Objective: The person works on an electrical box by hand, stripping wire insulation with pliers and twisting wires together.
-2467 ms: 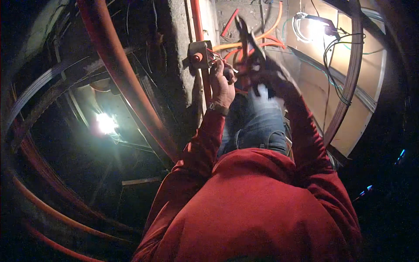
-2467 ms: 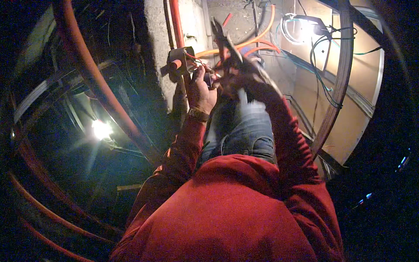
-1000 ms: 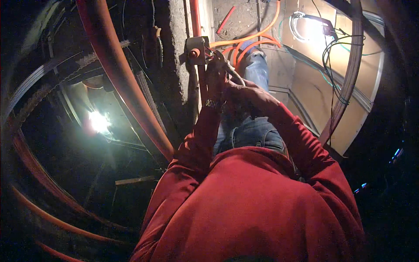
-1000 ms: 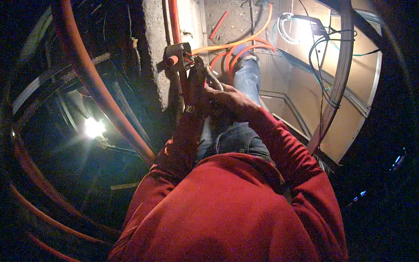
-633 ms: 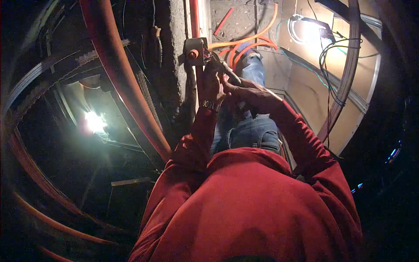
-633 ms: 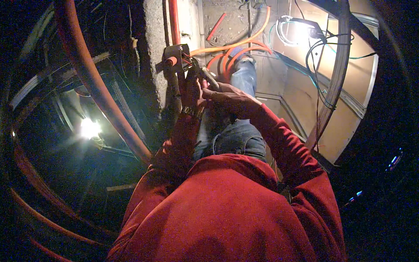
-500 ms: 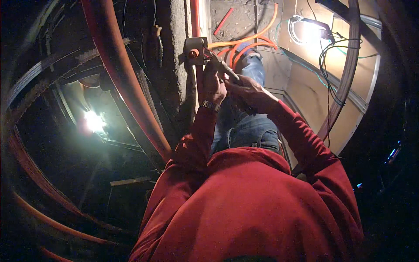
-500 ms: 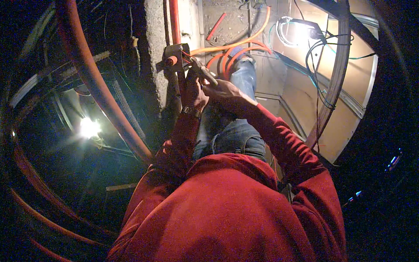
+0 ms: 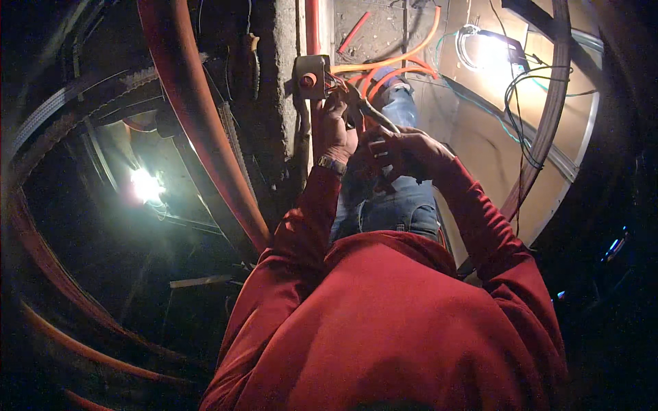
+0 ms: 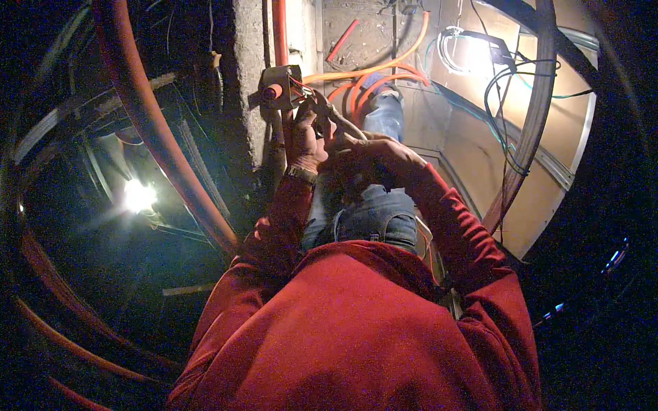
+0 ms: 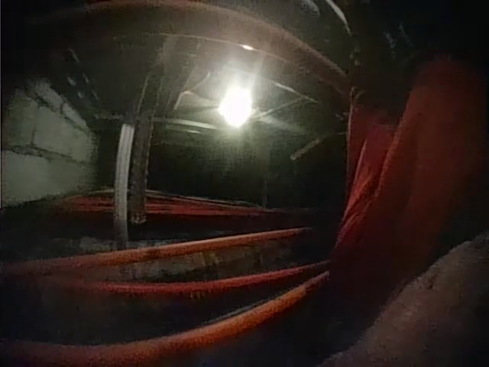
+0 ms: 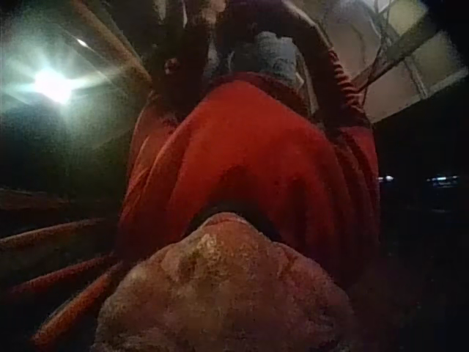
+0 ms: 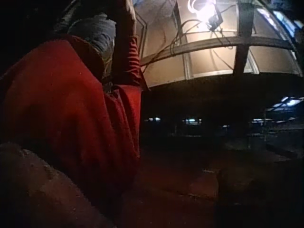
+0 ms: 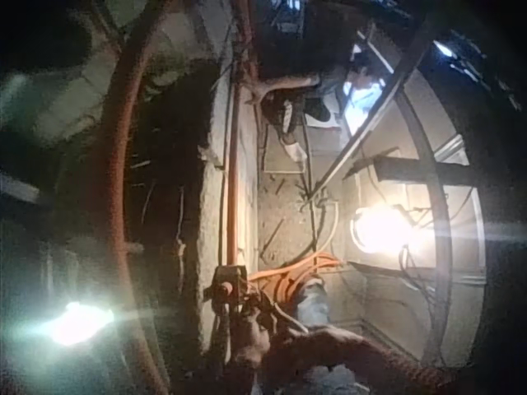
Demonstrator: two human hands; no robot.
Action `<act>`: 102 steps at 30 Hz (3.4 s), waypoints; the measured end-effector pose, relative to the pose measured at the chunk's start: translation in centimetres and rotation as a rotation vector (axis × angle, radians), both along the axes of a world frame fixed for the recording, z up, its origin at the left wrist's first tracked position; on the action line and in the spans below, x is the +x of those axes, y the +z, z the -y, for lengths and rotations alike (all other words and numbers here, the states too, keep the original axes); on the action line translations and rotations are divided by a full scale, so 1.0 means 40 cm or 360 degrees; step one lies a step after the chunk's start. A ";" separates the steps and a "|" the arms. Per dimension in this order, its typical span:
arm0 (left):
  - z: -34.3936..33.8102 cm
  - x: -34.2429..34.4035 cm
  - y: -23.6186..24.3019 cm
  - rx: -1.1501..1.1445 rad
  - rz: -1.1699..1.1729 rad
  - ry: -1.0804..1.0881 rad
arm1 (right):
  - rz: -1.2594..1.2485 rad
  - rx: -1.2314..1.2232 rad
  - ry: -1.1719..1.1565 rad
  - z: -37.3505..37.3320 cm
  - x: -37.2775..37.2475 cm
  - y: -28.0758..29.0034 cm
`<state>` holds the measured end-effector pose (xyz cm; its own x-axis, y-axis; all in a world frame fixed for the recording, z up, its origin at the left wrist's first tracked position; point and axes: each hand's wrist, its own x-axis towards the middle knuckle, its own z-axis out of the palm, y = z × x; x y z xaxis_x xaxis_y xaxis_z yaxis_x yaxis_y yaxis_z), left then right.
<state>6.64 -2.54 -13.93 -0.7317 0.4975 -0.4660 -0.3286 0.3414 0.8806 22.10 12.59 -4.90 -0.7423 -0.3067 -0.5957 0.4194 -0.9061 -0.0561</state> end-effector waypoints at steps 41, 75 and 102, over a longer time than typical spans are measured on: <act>-0.055 0.007 0.117 0.0547 0.1041 0.0634 | -0.0293 0.0949 0.0444 -0.108 0.022 -0.153; -0.057 -0.091 0.168 0.0224 0.1727 0.0921 | -0.0495 0.1372 0.0664 -0.068 -0.026 -0.328; -0.086 -0.029 0.133 -0.0101 0.1252 0.0956 | -0.0404 0.1859 0.1119 -0.161 -0.066 -0.092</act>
